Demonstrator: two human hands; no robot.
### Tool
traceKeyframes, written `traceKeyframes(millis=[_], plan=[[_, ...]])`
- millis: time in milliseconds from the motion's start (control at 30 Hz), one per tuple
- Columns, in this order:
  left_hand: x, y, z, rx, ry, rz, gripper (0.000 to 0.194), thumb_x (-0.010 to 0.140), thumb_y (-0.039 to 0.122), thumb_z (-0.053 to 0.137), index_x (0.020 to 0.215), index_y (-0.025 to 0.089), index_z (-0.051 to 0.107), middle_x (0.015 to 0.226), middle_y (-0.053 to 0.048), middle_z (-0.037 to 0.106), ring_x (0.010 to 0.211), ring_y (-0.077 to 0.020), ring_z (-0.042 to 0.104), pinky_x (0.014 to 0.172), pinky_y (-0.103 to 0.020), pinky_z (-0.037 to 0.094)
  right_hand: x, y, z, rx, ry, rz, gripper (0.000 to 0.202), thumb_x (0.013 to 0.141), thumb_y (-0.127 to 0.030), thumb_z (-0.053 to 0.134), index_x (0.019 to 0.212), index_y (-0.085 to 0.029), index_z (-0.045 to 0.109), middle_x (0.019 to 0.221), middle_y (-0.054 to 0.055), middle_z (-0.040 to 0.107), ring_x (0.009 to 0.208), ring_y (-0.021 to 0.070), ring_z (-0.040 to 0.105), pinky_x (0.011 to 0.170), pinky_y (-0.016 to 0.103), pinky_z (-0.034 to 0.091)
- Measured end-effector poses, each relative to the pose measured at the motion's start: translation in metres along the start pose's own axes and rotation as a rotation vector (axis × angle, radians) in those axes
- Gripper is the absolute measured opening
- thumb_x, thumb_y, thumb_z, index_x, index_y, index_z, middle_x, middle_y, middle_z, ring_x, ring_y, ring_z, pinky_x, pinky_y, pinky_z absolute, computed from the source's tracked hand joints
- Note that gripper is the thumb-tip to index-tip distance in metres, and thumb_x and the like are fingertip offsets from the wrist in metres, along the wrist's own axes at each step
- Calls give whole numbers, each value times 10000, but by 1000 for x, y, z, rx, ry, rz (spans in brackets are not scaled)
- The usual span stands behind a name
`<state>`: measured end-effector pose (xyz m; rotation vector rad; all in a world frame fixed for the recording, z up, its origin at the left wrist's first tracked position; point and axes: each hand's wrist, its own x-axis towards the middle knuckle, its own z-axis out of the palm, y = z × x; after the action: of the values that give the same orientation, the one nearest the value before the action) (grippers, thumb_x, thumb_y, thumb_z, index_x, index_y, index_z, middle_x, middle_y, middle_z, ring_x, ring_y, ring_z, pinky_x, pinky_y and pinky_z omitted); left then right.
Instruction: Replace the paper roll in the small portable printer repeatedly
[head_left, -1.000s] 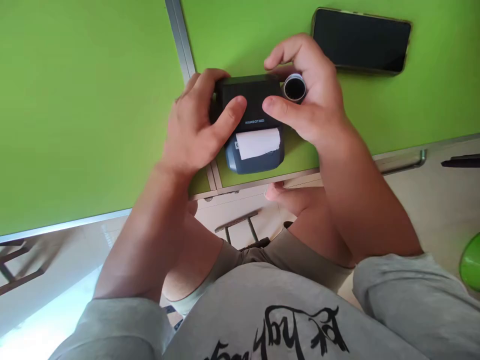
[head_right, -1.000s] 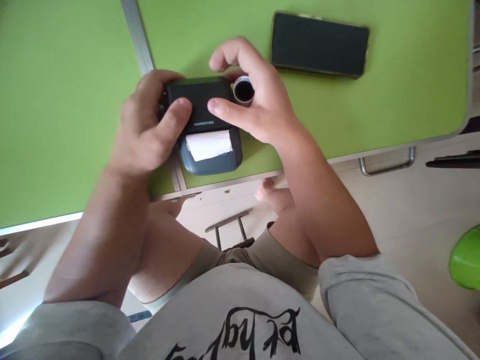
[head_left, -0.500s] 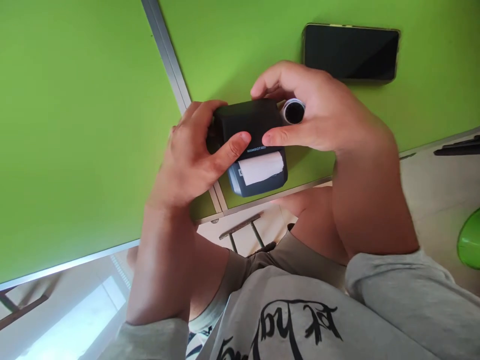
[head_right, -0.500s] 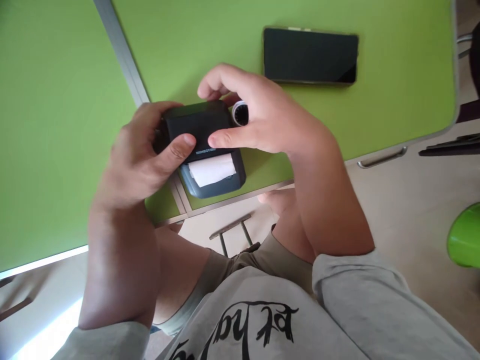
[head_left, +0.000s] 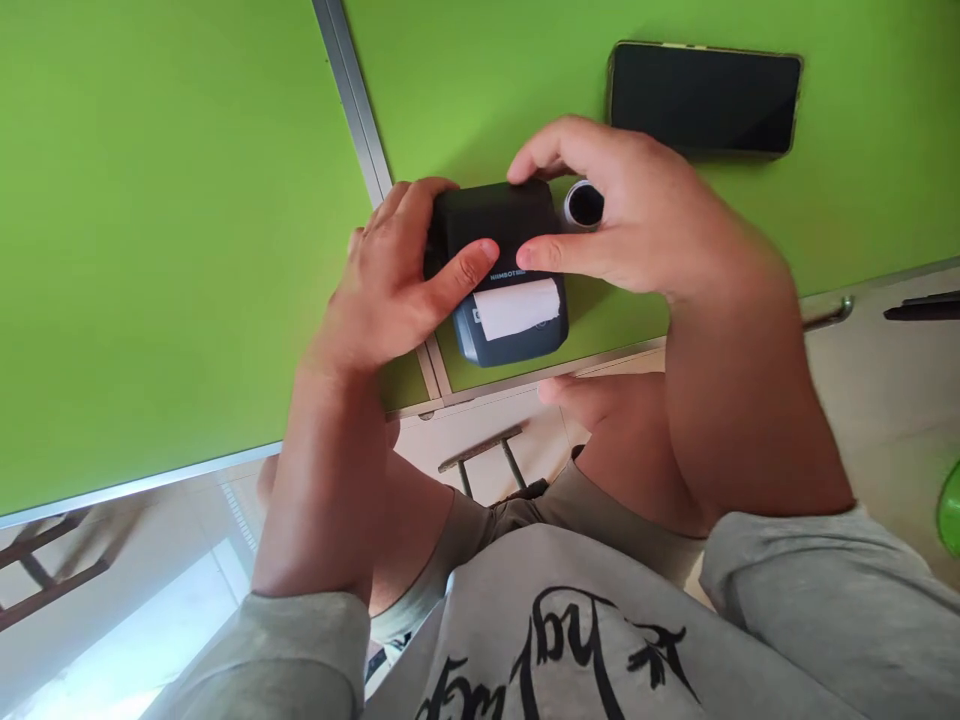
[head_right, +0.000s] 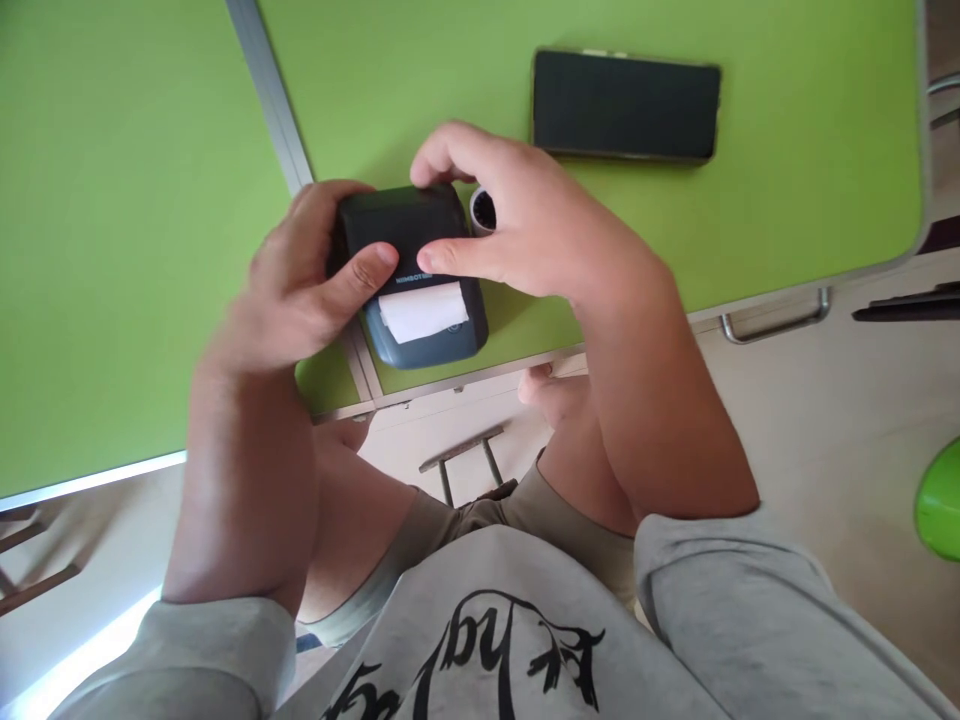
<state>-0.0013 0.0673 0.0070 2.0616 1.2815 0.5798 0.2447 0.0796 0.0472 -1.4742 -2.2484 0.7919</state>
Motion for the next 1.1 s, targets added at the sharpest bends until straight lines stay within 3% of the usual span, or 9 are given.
traceKeyframes(millis=[100,200,367,467,633,833,967,1033,1100], plan=[[-1,0,6,10,65,24,900,928,915,343,1363,173,607,1226,-146,683,1084,-289,669,923,-464,532,-10,2,10,-133,144,-115,312,883,-437,661,1157,-289,673,1270,48,738,1208,320,677,1077,547,492],[-5,1,12,37,133,27,822,971,866,324,1371,202,596,1235,-126,693,1113,-276,675,925,-443,532,-26,7,25,-164,328,-222,311,946,-464,538,1160,-267,648,1279,102,711,1264,340,631,1104,567,440],[-6,-4,12,-38,183,35,738,984,829,379,1366,237,599,1279,-74,690,1059,-226,667,936,-412,548,-41,21,40,-124,510,-352,301,942,-474,523,1159,-303,642,1184,96,686,1238,347,607,1122,576,419],[-4,-6,6,-77,189,18,723,1013,804,314,1310,236,648,1245,-53,715,1147,-239,641,1042,-446,515,-43,27,43,-116,497,-307,315,934,-505,510,1145,-320,653,1190,98,670,1269,373,589,1140,609,397],[-5,-6,-1,23,118,19,652,1038,736,303,1362,286,647,1396,-62,675,1393,-312,550,1220,-549,360,-44,20,48,-220,523,-229,287,957,-441,458,1123,-306,649,1180,112,684,1277,358,610,1123,611,425],[-2,-7,-2,-26,97,67,646,1033,735,337,1259,241,686,1144,-97,719,1114,-286,659,1036,-493,525,-42,1,53,-262,617,-303,231,952,-323,421,1070,-308,619,1107,79,730,1193,309,683,1000,573,506],[-16,10,8,80,233,17,560,1094,615,324,1257,214,680,1087,-81,721,1004,-229,675,928,-405,541,-41,-7,53,-185,699,-363,207,940,-274,425,1037,-294,607,1079,40,752,1197,304,684,1001,570,477],[-30,23,16,85,307,-54,489,1099,581,349,1290,254,658,1185,-79,715,1093,-233,683,976,-392,542,-42,-11,53,-213,627,-317,184,932,-254,456,1033,-296,604,1121,28,751,1255,295,655,1035,563,460],[-45,33,23,66,299,-29,526,1078,592,375,1380,229,606,1356,-128,656,1312,-286,625,1097,-446,521,-44,-16,53,-247,560,-250,174,925,-239,482,1037,-302,599,1170,18,744,1305,279,628,1072,553,442]])
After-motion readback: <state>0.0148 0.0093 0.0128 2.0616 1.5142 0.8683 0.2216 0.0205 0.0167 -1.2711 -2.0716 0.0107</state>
